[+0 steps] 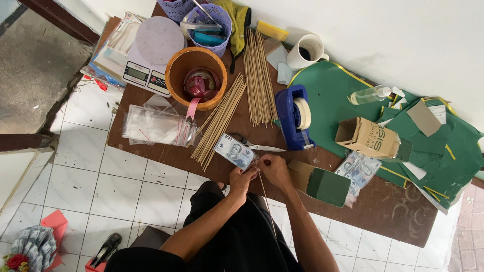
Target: The person places currency bills into small plastic bags, then secures the bags onto wooden sticks using adhesive tape.
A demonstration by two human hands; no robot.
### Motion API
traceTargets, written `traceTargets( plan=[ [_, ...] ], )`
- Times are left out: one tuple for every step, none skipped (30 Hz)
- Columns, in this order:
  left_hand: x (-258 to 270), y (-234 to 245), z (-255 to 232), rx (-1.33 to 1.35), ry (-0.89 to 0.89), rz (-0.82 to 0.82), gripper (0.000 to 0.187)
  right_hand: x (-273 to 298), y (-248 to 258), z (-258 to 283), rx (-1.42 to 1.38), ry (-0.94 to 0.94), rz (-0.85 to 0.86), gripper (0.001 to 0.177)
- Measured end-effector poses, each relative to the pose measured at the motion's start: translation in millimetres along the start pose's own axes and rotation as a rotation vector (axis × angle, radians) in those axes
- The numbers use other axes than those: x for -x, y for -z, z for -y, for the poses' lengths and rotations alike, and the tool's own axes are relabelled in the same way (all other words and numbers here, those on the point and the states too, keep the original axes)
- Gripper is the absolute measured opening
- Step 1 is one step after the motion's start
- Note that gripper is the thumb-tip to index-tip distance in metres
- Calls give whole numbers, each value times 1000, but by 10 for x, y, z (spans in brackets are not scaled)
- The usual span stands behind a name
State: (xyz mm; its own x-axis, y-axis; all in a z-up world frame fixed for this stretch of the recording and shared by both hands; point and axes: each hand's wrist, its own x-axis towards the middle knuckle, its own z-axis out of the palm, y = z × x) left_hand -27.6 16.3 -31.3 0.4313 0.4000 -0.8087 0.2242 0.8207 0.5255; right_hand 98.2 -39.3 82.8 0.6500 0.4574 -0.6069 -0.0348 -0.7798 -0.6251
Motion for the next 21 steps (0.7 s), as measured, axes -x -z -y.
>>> traceTargets(
  plan=[
    [-84, 32, 94, 1, -1, 4, 41, -16, -5, -22, 3, -2, 4, 22],
    [-168, 62, 185, 1, -1, 8, 42, -31, -9, -42, 5, -5, 7, 24],
    [-102, 32, 108, 0, -1, 9, 42, -15, 14, 7, 5, -5, 7, 24],
    [-35, 0, 35, 29, 17, 0, 38, 4, 38, 52, 1, -10, 13, 23],
    [32, -31, -39, 58, 34, -8, 35, 24, 62, 97, -2, -14, 20, 23],
    [70, -48, -98, 58, 34, -6, 35, 60, 68, 134, -2, -14, 18, 23],
    [111, -65, -158, 59, 33, -13, 36, 98, 74, 172, 0, -18, 13, 22],
    [149, -82, -224, 61, 30, -20, 38, 131, 81, 215, 3, -21, 9, 22],
    [132, -94, -216, 61, 29, -19, 38, 114, 76, 203, 3, -20, 9, 22],
    [121, -99, -200, 76, 32, -47, 40, 104, 66, 186, -6, -29, 8, 22],
    [109, -105, -184, 92, 35, -75, 42, 94, 56, 169, -15, -39, 8, 22],
    [87, -112, -178, 91, 34, -73, 42, 91, 59, 157, -16, -38, 5, 22],
    [65, -122, -171, 121, 41, -77, 42, 88, 64, 143, -25, -46, 6, 22],
    [46, -123, -158, 150, 49, -83, 43, 90, 62, 124, -35, -56, 7, 22],
    [43, -109, -152, 148, 49, -81, 43, 75, 49, 92, -36, -56, 5, 22],
    [46, -95, -145, 151, 31, -97, 43, 64, 39, 59, -13, -80, -45, 25],
    [48, -82, -138, 155, 12, -112, 42, 54, 29, 27, 11, -103, -95, 31],
    [88, -105, -192, 153, 12, -109, 42, 41, 11, -23, 9, -104, -99, 31],
    [127, -125, -247, 158, 7, -109, 39, 27, -9, -72, -57, -118, -116, 34],
    [175, -134, -298, 165, 2, -113, 36, 18, -38, -119, -123, -133, -129, 38],
    [70, -71, -159, 165, 2, -114, 36, -12, -96, -214, -123, -133, -128, 38]
  ],
)
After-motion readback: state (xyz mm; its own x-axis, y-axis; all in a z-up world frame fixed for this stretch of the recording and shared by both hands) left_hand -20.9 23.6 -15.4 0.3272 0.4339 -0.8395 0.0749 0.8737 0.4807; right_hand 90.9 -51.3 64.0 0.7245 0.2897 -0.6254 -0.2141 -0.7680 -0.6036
